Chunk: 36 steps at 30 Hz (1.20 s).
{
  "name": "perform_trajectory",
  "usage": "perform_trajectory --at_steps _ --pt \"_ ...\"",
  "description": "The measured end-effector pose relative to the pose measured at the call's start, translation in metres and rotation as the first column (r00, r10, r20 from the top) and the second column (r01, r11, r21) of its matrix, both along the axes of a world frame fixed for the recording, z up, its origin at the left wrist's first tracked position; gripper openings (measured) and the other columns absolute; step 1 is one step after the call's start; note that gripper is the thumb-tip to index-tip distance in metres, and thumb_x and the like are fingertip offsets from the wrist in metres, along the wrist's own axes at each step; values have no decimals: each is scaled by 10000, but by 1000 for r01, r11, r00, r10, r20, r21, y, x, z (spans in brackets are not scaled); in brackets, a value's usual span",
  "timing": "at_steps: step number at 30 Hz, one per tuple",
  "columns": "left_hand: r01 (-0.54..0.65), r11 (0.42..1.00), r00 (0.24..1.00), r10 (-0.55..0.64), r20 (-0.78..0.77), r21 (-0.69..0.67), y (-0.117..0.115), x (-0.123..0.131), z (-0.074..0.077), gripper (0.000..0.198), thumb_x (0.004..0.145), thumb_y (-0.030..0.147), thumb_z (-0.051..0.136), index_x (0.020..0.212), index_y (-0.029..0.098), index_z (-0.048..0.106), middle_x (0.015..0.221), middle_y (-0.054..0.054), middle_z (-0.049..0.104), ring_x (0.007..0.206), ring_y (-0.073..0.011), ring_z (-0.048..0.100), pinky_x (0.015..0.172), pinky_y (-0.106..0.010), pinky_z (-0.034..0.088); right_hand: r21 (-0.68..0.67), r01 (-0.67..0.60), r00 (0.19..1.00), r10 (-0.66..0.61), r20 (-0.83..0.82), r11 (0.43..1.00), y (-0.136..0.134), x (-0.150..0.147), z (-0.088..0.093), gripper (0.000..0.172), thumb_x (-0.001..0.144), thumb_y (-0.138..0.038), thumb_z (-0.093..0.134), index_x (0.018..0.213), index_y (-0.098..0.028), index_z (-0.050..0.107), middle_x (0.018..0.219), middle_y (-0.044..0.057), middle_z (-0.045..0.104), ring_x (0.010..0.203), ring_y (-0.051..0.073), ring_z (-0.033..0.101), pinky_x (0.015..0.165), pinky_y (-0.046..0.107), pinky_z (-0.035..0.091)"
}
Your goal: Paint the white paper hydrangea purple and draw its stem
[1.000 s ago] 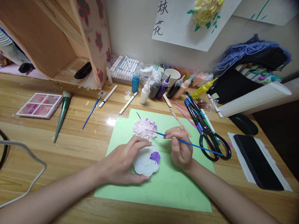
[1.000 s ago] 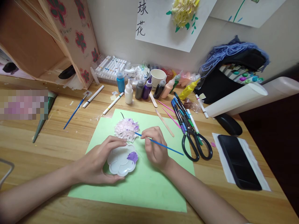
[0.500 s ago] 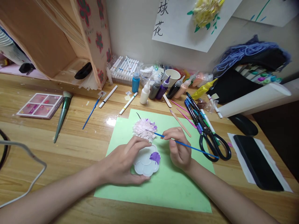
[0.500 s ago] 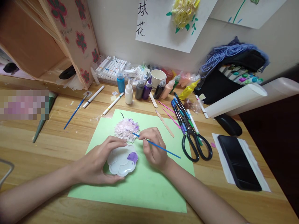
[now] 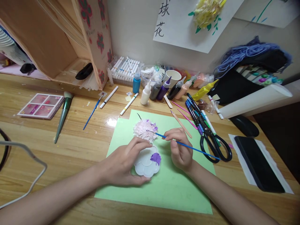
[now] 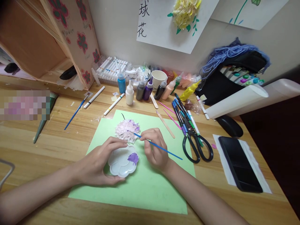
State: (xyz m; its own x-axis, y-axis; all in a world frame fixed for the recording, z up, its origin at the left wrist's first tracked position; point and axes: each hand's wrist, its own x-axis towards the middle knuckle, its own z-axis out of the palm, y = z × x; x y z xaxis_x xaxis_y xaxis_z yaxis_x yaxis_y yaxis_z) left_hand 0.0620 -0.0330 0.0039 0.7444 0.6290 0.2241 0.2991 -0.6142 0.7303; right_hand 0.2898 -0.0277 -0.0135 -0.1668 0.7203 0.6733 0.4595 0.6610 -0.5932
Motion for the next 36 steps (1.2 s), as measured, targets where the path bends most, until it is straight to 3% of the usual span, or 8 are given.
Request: perform_trajectory --at_steps 36 --pt "1 1000 1000 -1 -2 14 -1 0 -1 814 727 331 776 1351 236 262 1234 -140 493 1134 -293 587 867 -435 588 4 32 999 -32 -14 999 -1 3 -3 169 909 -132 403 918 -230 541 764 21 609 731 198 561 687 369 413"
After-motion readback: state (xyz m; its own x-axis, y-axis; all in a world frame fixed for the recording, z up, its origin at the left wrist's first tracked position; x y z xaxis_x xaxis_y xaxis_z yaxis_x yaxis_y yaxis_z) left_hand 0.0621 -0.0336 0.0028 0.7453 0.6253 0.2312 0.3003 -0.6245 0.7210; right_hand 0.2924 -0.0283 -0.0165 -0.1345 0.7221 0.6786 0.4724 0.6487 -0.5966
